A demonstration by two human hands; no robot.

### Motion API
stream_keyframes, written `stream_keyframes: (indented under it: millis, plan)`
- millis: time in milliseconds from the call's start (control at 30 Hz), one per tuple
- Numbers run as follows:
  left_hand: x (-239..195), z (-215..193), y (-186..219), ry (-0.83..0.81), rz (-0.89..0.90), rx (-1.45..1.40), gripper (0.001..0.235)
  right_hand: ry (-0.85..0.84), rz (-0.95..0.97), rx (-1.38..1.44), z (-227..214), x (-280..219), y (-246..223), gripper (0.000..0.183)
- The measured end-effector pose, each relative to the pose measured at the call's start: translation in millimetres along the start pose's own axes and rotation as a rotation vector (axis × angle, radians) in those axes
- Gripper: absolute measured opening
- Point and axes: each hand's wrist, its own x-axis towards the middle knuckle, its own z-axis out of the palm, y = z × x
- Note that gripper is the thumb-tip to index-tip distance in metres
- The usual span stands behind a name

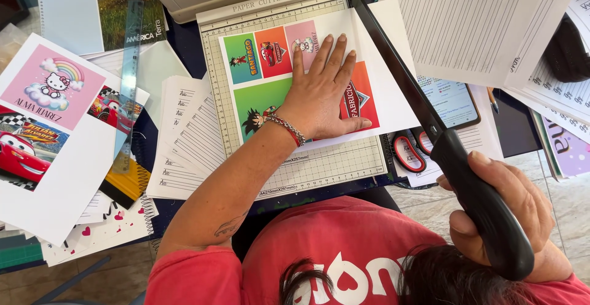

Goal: Trimming printed stickers using a manual paper cutter

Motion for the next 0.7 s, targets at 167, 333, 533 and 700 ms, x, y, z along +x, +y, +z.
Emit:
stream_keyframes:
  millis: [167, 333, 533, 700]
  plan:
    - [1, 0, 0, -0.002, 0.001, 0.002, 0.129, 0.005, 0.023, 0.012, 1, 3, -4, 0.060]
    - [1, 2, 0, 0.018, -0.002, 0.008, 0.131, 0.010, 0.036, 0.007, 2, 3, -5, 0.060]
    - [0, 0, 1, -0.007, -0.003, 0.011, 0.130, 0.034, 0.020, -0.007, 6, -2, -4, 0.059]
    - [1, 0, 1, -0.010, -0.003, -0.002, 0.130, 0.074, -0.005, 0.003, 13, -9, -3, 0.057]
